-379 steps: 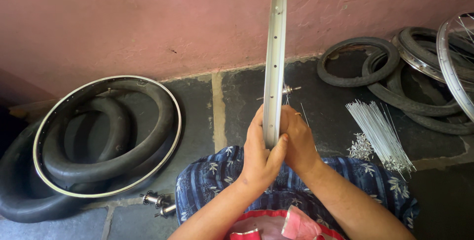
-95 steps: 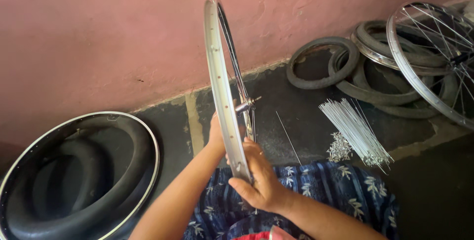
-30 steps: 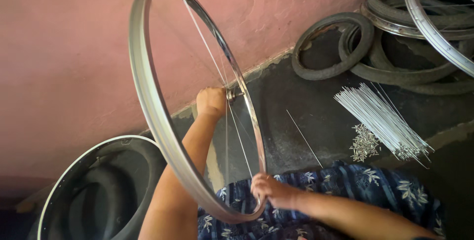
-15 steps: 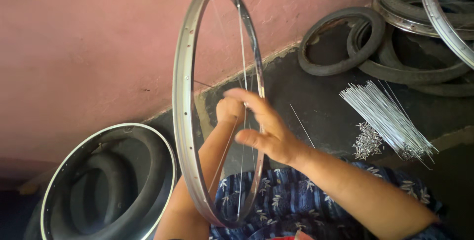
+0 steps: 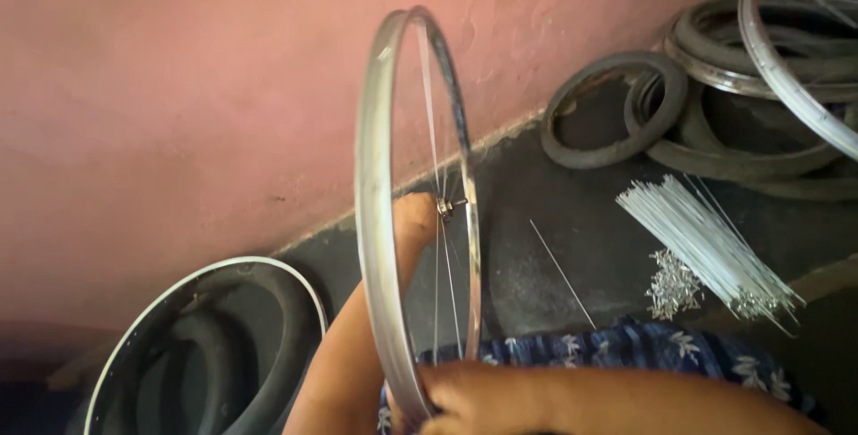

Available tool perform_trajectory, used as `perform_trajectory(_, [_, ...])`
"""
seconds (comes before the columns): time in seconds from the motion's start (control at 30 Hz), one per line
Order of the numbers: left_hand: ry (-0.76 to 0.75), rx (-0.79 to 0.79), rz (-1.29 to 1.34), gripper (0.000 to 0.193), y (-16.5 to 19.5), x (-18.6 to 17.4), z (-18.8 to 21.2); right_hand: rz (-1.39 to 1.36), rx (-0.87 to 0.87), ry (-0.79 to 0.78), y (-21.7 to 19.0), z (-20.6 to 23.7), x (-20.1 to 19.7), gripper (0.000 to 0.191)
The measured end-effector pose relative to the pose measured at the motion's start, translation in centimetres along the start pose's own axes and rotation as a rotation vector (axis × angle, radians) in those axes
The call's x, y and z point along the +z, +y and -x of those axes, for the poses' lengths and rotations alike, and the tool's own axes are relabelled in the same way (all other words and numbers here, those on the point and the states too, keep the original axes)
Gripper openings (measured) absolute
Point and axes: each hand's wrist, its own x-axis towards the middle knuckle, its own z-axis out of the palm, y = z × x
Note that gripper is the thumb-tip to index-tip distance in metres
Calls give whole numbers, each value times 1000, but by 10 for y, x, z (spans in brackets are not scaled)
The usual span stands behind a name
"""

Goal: The person sits on the floor lacing spokes into a bicycle rim, threading each spoke through the hub flange and rim holes by hand and turning the rim as they work around it. They repeatedly take new spokes from a bundle on the floor and seat them into the rim.

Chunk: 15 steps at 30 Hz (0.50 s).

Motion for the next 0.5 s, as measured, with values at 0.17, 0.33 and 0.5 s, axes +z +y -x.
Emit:
perform_trajectory(0.17, [168, 14, -129, 18, -9, -8, -19, 468, -85, -32, 95, 21, -2, 22])
perform_trajectory(0.33, [111, 25, -124, 16, -6, 5, -7, 885, -88, 31, 191, 27, -38, 15])
perform_trajectory(0.5, [173, 48, -32, 12, 9, 35, 14, 1099, 28, 274, 220, 31, -67, 22])
